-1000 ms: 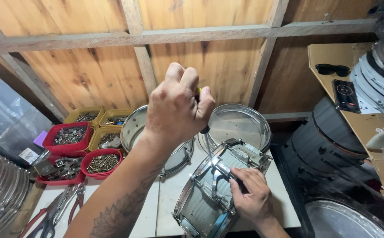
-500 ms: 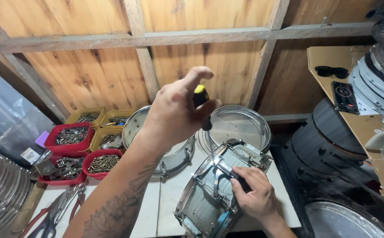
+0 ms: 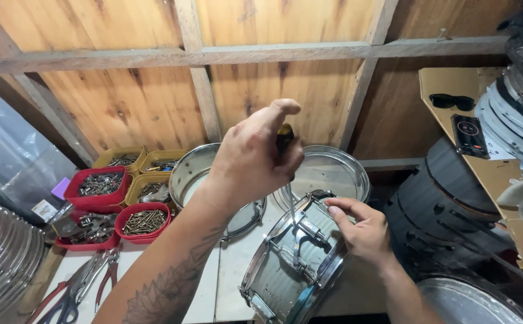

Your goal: Disassembling a snare drum shell by removing the hoops, heads, and hardware using a screwdriver and pliers.

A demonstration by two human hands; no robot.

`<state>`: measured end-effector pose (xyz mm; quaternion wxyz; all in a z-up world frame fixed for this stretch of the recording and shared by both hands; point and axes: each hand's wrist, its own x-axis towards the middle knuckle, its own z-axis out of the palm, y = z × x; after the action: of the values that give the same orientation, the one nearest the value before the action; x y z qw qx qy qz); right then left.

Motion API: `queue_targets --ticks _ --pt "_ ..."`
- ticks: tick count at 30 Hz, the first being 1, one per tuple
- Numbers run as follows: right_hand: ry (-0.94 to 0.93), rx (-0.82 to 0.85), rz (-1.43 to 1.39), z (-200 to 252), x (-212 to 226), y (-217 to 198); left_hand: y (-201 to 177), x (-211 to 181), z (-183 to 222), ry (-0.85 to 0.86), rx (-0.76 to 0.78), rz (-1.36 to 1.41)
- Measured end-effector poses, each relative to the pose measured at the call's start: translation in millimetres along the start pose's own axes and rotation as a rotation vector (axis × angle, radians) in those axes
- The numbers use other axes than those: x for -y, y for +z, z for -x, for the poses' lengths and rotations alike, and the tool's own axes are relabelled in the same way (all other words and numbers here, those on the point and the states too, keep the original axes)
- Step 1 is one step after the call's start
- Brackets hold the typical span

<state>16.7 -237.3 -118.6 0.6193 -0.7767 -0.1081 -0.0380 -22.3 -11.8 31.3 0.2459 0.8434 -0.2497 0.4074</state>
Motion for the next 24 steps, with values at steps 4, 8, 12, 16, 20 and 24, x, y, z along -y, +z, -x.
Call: queue_targets --ticks 4,8,12,16,20,24 --pt "-0.197 0.048 0.132 -5 -16 0 0 -3 1 -0.090 0.001 -0.231" --pt "-0.226 0.057 0.140 -1 -10 5 -1 -6 5 -0.169 0.021 -0.235" --pt "-0.225 0.116 0.173 -3 -8 7 -4 -5 2 -0.277 0.091 -0.113" --pt "-0.215 0.124 0.235 -4 0 10 8 5 10 -0.170 -0.059 -0.224" --pt "-0.153 0.180 0.336 -10 19 16 11 1 13 -0.326 -0.129 -0.159" --pt "-0.142 0.361 0.621 -32 32 28 -8 -23 10 -0.346 -0.303 0.252"
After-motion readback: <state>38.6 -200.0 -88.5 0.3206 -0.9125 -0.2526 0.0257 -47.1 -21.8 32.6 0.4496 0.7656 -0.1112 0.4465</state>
